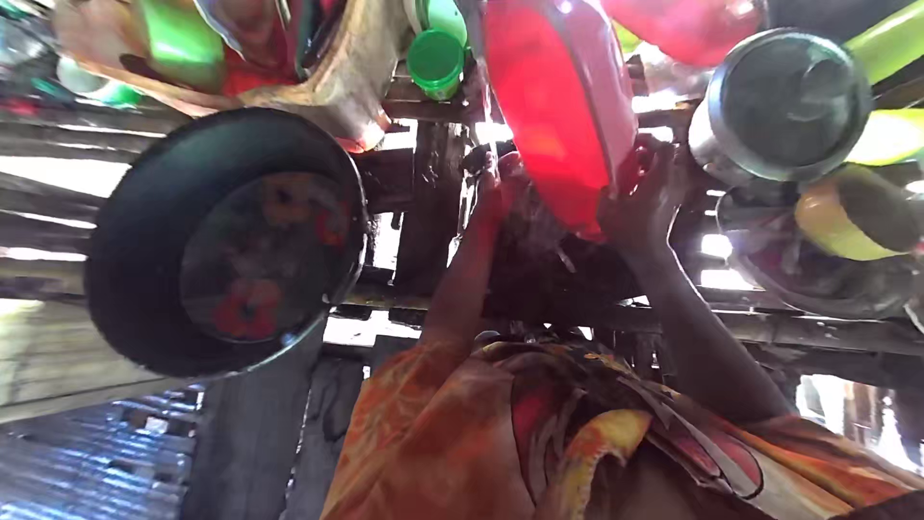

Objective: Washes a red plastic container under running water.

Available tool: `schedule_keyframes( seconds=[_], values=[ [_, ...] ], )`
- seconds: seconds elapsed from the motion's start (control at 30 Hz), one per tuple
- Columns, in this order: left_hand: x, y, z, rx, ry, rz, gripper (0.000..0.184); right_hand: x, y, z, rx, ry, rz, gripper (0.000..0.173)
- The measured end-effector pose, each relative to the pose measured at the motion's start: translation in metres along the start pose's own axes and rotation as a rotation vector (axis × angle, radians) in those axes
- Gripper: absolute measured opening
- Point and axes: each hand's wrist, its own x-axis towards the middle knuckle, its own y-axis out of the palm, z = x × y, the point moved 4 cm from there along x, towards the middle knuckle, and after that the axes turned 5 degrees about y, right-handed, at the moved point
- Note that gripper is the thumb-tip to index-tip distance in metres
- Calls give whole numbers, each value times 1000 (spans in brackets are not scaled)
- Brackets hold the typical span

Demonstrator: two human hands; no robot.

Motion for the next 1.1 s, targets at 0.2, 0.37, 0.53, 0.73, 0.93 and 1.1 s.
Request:
schedule_keyframes(
  seconds=[0.2,0.37,0.53,0.73,0.93,1.1],
  values=[
    [-42,-17,-52,352,6,-15,51,-14,31,-57,757,620,353,20],
    [-125,-18,-57,108,20,-167,36,-28,48,-41,1040,865,500,16],
    [-173,-19,-47,-43,157,-171,43,-27,58,-23,1034,913,568,19],
    [-168,-41,-61,-170,153,-63,64,-26,70,-34,542,690,782,18],
    [-160,-44,-47,196,88,-168,59,37,102,-2,-333,53,559,85],
    [-166,-26,-40,220,72,-148,48,58,165,68,-187,-373,643,64]
  ],
)
